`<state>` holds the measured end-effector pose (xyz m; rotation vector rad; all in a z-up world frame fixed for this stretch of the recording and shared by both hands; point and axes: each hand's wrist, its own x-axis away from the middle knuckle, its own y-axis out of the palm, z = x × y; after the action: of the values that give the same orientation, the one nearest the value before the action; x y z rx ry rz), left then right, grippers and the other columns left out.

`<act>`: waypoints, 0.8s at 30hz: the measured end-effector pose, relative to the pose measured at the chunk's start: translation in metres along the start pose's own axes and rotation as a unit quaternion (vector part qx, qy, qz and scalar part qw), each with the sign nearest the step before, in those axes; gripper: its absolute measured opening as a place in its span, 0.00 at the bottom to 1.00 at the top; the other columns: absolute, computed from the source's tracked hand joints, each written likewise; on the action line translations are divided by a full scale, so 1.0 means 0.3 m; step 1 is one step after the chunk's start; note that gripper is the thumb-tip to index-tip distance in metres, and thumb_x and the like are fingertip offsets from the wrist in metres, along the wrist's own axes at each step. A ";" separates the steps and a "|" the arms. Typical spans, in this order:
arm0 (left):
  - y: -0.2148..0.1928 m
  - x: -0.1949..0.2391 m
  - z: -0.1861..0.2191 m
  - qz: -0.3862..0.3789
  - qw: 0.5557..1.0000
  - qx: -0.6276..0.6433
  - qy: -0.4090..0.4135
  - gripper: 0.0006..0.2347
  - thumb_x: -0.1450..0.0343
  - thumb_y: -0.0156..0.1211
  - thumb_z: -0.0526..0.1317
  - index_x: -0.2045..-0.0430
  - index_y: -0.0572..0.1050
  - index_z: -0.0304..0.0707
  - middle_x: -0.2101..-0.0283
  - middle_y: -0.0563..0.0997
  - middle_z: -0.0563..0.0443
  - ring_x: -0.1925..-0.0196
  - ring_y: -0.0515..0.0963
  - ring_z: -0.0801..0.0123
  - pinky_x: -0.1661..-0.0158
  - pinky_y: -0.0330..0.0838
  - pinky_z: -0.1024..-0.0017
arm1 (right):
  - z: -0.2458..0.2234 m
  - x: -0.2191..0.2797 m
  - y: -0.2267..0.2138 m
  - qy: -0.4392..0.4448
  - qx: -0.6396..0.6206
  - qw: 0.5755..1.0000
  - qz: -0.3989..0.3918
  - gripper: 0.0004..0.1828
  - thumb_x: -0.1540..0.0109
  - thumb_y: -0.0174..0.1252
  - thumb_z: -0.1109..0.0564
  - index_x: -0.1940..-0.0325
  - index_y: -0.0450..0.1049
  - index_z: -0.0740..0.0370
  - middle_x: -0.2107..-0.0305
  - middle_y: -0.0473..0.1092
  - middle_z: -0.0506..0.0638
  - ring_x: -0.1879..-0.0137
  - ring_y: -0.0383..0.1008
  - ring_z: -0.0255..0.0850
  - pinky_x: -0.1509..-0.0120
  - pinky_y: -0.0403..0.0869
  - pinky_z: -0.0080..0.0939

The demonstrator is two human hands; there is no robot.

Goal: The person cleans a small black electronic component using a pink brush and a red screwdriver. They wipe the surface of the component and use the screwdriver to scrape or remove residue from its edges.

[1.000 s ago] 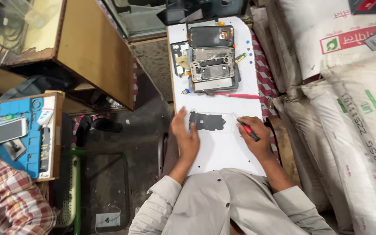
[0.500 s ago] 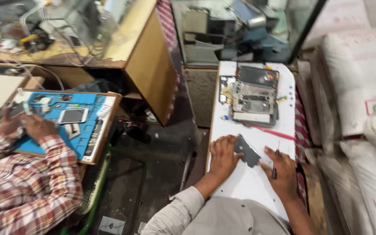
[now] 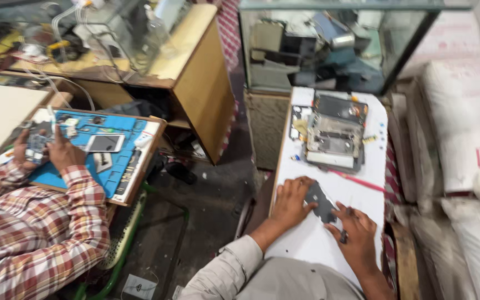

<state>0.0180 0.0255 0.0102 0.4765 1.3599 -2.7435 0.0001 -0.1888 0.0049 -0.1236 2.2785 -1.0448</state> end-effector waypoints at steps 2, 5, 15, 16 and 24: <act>-0.003 0.006 -0.005 0.013 0.999 -0.028 0.022 0.29 0.35 0.72 0.46 0.39 0.69 0.44 0.39 0.72 0.49 0.41 0.69 0.55 0.47 0.61 0.55 | -0.017 0.021 0.010 0.005 0.013 1.000 -0.001 0.33 0.49 0.71 0.46 0.43 0.73 0.60 0.48 0.75 0.45 0.43 0.71 0.46 0.38 0.63 0.51; 0.003 0.002 -0.014 0.025 0.998 -0.041 0.033 0.29 0.36 0.71 0.46 0.39 0.70 0.44 0.40 0.72 0.48 0.42 0.70 0.54 0.48 0.62 0.55 | -0.023 0.018 0.025 0.029 0.026 0.999 -0.013 0.30 0.51 0.72 0.47 0.47 0.75 0.57 0.44 0.73 0.49 0.42 0.70 0.48 0.36 0.61 0.55; 0.020 0.009 -0.039 0.066 0.996 0.063 -0.014 0.27 0.39 0.77 0.41 0.45 0.74 0.37 0.51 0.77 0.45 0.47 0.74 0.54 0.45 0.67 0.57 | -0.061 -0.014 -0.013 -0.007 -0.030 0.999 -0.021 0.24 0.48 0.71 0.57 0.48 0.75 0.56 0.40 0.72 0.49 0.40 0.68 0.50 0.35 0.66 0.48; 0.024 0.011 -0.048 0.057 0.989 0.128 -0.052 0.26 0.38 0.76 0.39 0.46 0.74 0.37 0.54 0.78 0.46 0.50 0.76 0.58 0.48 0.70 0.60 | -0.061 -0.018 -0.018 -0.019 -0.030 0.999 -0.016 0.25 0.49 0.71 0.59 0.48 0.75 0.55 0.41 0.73 0.49 0.41 0.68 0.51 0.35 0.67 0.47; 0.004 0.020 -0.081 -0.159 0.788 0.561 -0.199 0.18 0.31 0.66 0.29 0.45 0.76 0.32 0.51 0.76 0.53 0.50 0.76 0.71 0.48 0.74 0.71 | -0.029 -0.061 -0.018 -0.069 -0.031 0.996 0.037 0.25 0.45 0.70 0.64 0.45 0.73 0.58 0.39 0.72 0.52 0.44 0.69 0.50 0.39 0.72 0.46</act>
<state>0.0187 0.0444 -0.0062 -0.3848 -0.4447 -3.3363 0.0089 -0.1807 0.0221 -0.1321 2.1739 -0.9000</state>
